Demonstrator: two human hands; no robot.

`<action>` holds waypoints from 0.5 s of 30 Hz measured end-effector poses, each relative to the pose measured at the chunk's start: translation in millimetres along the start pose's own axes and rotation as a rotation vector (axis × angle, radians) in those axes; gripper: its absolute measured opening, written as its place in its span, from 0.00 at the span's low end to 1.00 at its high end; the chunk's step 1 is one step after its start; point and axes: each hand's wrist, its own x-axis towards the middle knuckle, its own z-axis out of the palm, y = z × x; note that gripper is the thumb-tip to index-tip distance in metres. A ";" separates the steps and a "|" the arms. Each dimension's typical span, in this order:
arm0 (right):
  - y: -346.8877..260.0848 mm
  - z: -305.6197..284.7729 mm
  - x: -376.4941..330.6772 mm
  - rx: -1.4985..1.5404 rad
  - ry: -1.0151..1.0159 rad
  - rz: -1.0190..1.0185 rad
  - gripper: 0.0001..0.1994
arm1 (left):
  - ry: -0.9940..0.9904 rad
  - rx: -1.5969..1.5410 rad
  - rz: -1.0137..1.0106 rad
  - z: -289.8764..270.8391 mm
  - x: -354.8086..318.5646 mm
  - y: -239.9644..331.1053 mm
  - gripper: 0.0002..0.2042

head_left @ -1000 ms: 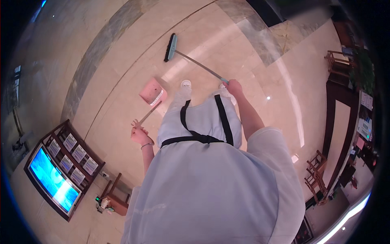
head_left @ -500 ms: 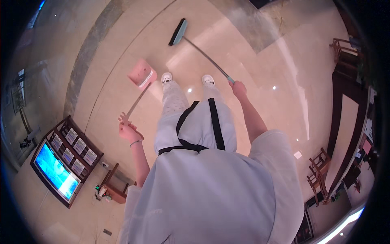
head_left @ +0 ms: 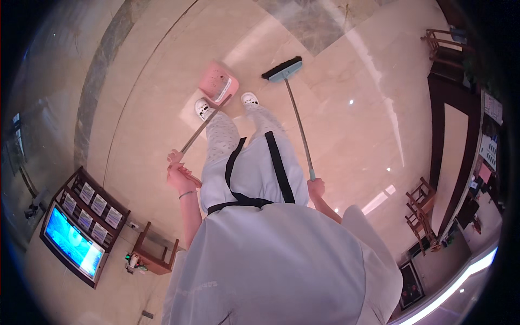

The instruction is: The recorder is using a broom and a dustpan to sweep the floor in a lobby area.

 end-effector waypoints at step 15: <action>-242.7 -54.6 173.2 0.450 -0.088 -0.192 0.12 | 0.056 -0.108 0.052 -21.7 -57.5 -41.9 0.04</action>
